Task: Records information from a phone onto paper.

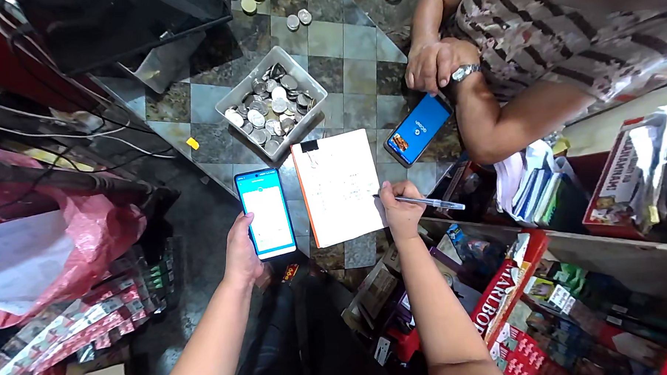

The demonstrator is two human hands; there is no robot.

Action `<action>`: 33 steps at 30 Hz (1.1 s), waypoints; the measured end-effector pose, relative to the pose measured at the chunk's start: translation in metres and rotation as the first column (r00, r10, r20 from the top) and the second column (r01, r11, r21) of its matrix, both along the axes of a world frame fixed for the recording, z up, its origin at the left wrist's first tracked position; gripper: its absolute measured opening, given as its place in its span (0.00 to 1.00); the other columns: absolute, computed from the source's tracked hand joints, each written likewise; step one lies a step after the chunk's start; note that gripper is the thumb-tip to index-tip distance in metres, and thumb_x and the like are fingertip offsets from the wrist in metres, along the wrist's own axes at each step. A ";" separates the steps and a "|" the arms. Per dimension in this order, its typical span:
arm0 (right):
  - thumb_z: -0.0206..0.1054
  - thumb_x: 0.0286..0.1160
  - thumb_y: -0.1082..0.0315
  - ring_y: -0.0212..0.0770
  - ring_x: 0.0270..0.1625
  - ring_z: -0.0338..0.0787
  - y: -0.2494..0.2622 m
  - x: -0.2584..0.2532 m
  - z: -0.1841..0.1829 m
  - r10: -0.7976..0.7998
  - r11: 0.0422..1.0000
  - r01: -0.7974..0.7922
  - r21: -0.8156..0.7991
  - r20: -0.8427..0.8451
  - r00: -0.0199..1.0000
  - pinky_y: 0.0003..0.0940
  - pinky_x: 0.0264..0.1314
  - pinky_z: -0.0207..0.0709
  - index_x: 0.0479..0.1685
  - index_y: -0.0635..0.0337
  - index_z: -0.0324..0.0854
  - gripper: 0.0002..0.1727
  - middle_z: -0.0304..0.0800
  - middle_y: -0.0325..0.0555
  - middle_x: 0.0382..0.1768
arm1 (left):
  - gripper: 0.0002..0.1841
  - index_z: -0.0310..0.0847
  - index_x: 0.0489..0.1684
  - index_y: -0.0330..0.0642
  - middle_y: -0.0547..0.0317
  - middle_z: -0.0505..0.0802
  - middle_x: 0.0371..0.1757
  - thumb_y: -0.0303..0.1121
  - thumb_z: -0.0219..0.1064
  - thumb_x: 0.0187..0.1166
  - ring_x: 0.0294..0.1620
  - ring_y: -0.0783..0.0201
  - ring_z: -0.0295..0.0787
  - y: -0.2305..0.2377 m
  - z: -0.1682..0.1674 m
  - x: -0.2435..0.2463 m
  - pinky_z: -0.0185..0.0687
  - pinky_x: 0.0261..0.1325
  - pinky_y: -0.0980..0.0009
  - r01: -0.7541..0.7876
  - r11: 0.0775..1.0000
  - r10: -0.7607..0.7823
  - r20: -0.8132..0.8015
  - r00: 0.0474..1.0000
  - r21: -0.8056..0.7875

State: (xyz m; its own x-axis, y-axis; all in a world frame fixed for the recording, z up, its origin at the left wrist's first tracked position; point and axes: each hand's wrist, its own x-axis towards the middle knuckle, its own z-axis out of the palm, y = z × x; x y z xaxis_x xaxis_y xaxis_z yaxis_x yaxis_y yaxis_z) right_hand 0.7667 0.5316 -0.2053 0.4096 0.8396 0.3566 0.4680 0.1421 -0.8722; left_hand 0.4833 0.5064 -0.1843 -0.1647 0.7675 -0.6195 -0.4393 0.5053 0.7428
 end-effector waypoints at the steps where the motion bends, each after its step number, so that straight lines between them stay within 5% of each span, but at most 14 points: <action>1: 0.71 0.65 0.76 0.16 0.22 0.76 0.000 0.000 0.000 -0.002 1.000 0.002 0.002 0.006 1.000 0.13 0.26 0.70 0.12 0.55 0.73 0.16 0.78 0.28 0.17 | 0.21 0.73 0.69 0.46 0.56 0.94 0.48 0.41 0.36 0.94 0.46 0.64 0.95 0.000 0.000 0.000 0.94 0.47 0.63 0.000 1.000 0.000 0.001 1.000 0.001; 11: 0.69 0.70 0.77 0.17 0.22 0.76 0.003 0.000 0.005 0.030 0.999 -0.034 -0.032 -0.131 0.991 0.14 0.26 0.71 0.15 0.51 0.72 0.18 0.77 0.26 0.18 | 0.22 0.72 0.73 0.46 0.55 0.94 0.50 0.43 0.37 0.95 0.48 0.63 0.95 -0.001 0.002 -0.003 0.93 0.49 0.63 0.020 1.000 -0.020 -0.009 1.000 -0.010; 15: 0.66 0.83 0.63 0.22 0.19 0.75 0.003 0.003 0.039 0.155 0.922 -0.225 -0.314 -0.231 0.961 0.20 0.23 0.74 0.28 0.53 0.78 0.13 0.79 0.30 0.19 | 0.24 0.72 0.74 0.42 0.49 0.94 0.51 0.44 0.37 0.96 0.50 0.59 0.95 -0.007 0.016 -0.009 0.93 0.51 0.59 0.033 0.999 -0.033 -0.001 0.999 -0.016; 17: 0.68 0.83 0.61 0.36 0.23 0.77 0.013 -0.002 0.063 0.218 0.800 -0.234 -0.552 -0.095 0.971 0.36 0.28 0.76 0.42 0.64 0.79 0.13 0.79 0.44 0.24 | 0.25 0.73 0.71 0.38 0.47 0.94 0.49 0.44 0.35 0.96 0.47 0.57 0.95 -0.018 0.033 -0.017 0.93 0.50 0.58 0.019 1.000 -0.019 0.007 1.000 0.000; 19: 0.73 0.78 0.62 0.60 0.40 0.88 0.034 -0.006 0.082 0.328 0.664 -0.212 -0.717 0.025 0.944 0.62 0.48 0.81 0.65 0.70 0.76 0.24 0.88 0.66 0.42 | 0.27 0.73 0.69 0.36 0.47 0.94 0.48 0.44 0.32 0.96 0.46 0.57 0.96 -0.032 0.058 -0.024 0.94 0.49 0.59 -0.006 1.000 0.005 0.027 1.000 0.028; 21: 0.76 0.75 0.62 0.75 0.51 0.88 0.048 -0.008 0.087 0.406 0.615 -0.148 -0.774 0.150 0.901 0.77 0.55 0.76 0.71 0.70 0.74 0.30 0.88 0.76 0.49 | 0.29 0.73 0.66 0.36 0.48 0.95 0.46 0.46 0.29 0.96 0.46 0.59 0.96 -0.051 0.084 -0.029 0.94 0.49 0.61 -0.055 0.997 0.053 0.051 0.997 0.055; 25: 0.76 0.75 0.61 0.84 0.69 0.78 0.049 -0.022 0.117 0.518 0.603 -0.069 -0.795 0.325 0.792 0.82 0.67 0.69 0.77 0.76 0.69 0.36 0.72 0.85 0.71 | 0.32 0.72 0.66 0.37 0.51 0.95 0.46 0.50 0.25 0.95 0.46 0.60 0.96 -0.087 0.127 -0.045 0.94 0.48 0.62 -0.151 0.983 0.142 0.087 0.986 0.107; 27: 0.74 0.77 0.60 0.77 0.70 0.80 0.024 -0.045 0.135 0.575 0.613 -0.247 -0.750 0.210 0.790 0.75 0.70 0.72 0.79 0.75 0.69 0.37 0.72 0.80 0.74 | 0.32 0.71 0.68 0.37 0.50 0.95 0.48 0.51 0.25 0.95 0.48 0.59 0.96 -0.103 0.143 -0.055 0.93 0.49 0.61 -0.179 0.973 0.166 0.098 0.981 0.148; 29: 0.64 0.85 0.59 0.53 0.60 0.89 -0.021 -0.083 0.149 0.652 0.540 -0.537 -0.649 -0.081 0.754 0.52 0.63 0.82 0.77 0.68 0.74 0.28 0.85 0.62 0.67 | 0.32 0.70 0.70 0.37 0.50 0.94 0.49 0.50 0.25 0.95 0.49 0.59 0.95 -0.119 0.156 -0.066 0.93 0.51 0.61 -0.205 0.957 0.186 0.107 0.977 0.204; 31: 0.49 0.91 0.57 0.38 0.56 0.90 -0.077 -0.133 0.165 0.625 0.386 -0.800 -0.459 -0.507 0.593 0.37 0.55 0.85 0.74 0.63 0.76 0.24 0.89 0.46 0.61 | 0.33 0.69 0.71 0.37 0.50 0.94 0.52 0.51 0.24 0.95 0.51 0.59 0.95 -0.137 0.171 -0.078 0.93 0.53 0.60 -0.238 0.937 0.208 0.138 0.968 0.255; 33: 0.39 0.91 0.52 0.39 0.58 0.92 -0.131 -0.184 0.178 0.521 0.292 -0.925 -0.242 -0.771 0.367 0.40 0.53 0.88 0.75 0.62 0.74 0.30 0.90 0.44 0.61 | 0.34 0.67 0.76 0.38 0.49 0.93 0.55 0.52 0.23 0.94 0.54 0.58 0.94 -0.163 0.186 -0.093 0.92 0.56 0.59 -0.270 0.913 0.222 0.180 0.958 0.306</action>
